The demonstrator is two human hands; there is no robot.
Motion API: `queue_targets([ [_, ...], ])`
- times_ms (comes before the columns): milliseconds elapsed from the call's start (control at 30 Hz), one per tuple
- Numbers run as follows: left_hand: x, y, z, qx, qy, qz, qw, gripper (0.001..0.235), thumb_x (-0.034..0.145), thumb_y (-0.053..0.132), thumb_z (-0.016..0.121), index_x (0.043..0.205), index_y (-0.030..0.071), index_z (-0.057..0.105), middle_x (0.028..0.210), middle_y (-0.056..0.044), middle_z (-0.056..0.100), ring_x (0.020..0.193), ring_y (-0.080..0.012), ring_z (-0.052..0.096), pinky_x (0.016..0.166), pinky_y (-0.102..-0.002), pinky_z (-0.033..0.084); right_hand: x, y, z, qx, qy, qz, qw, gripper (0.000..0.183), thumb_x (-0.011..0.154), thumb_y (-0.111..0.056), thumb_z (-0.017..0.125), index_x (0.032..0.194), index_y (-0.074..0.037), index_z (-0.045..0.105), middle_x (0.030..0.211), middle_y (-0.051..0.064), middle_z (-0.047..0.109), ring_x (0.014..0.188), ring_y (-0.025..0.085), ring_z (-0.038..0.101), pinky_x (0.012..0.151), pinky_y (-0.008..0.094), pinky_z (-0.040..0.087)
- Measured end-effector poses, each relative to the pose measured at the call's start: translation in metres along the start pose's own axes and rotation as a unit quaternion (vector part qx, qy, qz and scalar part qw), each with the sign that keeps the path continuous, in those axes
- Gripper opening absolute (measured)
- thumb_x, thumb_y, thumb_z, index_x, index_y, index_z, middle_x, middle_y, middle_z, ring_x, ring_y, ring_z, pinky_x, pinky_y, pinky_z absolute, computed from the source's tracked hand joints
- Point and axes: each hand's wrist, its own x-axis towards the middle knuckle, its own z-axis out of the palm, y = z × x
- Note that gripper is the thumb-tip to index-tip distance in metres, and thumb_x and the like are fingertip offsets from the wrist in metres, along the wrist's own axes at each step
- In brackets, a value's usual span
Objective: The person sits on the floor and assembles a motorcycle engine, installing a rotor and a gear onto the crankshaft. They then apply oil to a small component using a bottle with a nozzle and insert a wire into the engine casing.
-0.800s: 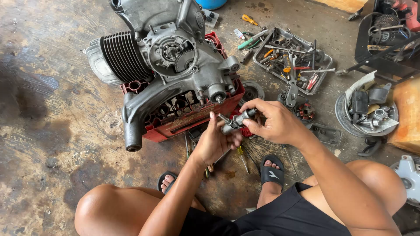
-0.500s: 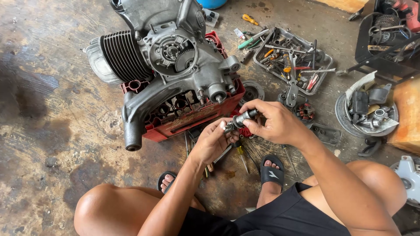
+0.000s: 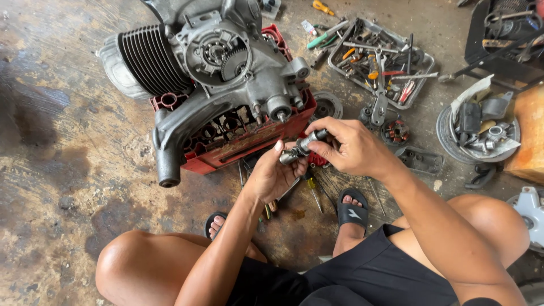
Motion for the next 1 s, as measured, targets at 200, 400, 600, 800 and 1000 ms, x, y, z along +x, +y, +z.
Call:
queue_targets([
  [200, 0.0, -0.003, -0.001, 0.051, 0.002, 0.012, 0.999, 0.06, 0.101, 0.048, 0.059, 0.131, -0.004, 0.061, 0.097, -0.025, 0.071, 0.086, -0.0261, 0.072, 0.082, -0.033, 0.061, -0.001, 0.014, 0.001, 0.013, 0.001, -0.018, 1.0, 0.031, 0.101, -0.023, 0.063, 0.116, 0.004, 0.066, 0.073, 0.015, 0.068, 0.056, 0.021, 0.061, 0.045, 0.031, 0.045],
  [400, 0.011, 0.025, 0.028, 0.275, 0.062, -0.06, 0.958, 0.097, 0.098, 0.073, 0.008, 0.144, 0.001, 0.054, 0.117, -0.021, 0.061, 0.1, -0.0281, 0.065, 0.086, -0.039, 0.057, -0.008, 0.068, -0.002, 0.071, -0.007, 0.041, 0.997, 0.029, 0.098, -0.022, 0.069, 0.115, 0.002, 0.067, 0.078, 0.018, 0.069, 0.062, 0.021, 0.061, 0.049, 0.034, 0.046],
  [600, 0.032, 0.006, -0.029, 0.628, 0.092, -0.154, 0.757, 0.071, 0.104, 0.056, 0.045, 0.146, -0.001, 0.05, 0.137, -0.027, 0.06, 0.133, -0.0428, 0.054, 0.11, -0.055, 0.042, -0.013, 0.142, 0.001, -0.036, -0.055, 0.236, 0.97, 0.025, 0.096, -0.025, 0.07, 0.112, -0.005, 0.074, 0.072, 0.009, 0.071, 0.065, 0.019, 0.065, 0.062, 0.035, 0.048],
  [800, 0.07, -0.06, -0.156, 0.855, 0.088, -0.1, 0.502, 0.054, 0.087, 0.047, 0.07, 0.112, 0.0, 0.073, 0.088, -0.023, 0.074, 0.085, -0.0397, 0.075, 0.069, -0.05, 0.062, -0.044, 0.225, 0.062, -0.074, -0.094, 0.364, 0.924, 0.039, 0.099, -0.035, 0.064, 0.115, -0.003, 0.075, 0.117, 0.027, 0.072, 0.117, 0.043, 0.066, 0.099, 0.054, 0.05],
  [1000, 0.073, -0.102, -0.196, 0.883, 0.085, -0.145, 0.438, 0.051, 0.091, 0.031, 0.073, 0.133, 0.006, 0.06, 0.129, -0.023, 0.056, 0.12, -0.0468, 0.058, 0.096, -0.053, 0.053, -0.098, 0.355, 0.15, -0.057, -0.139, 0.467, 0.871, 0.055, 0.094, -0.052, 0.058, 0.115, -0.004, 0.076, 0.123, 0.024, 0.072, 0.122, 0.039, 0.064, 0.103, 0.05, 0.05],
])
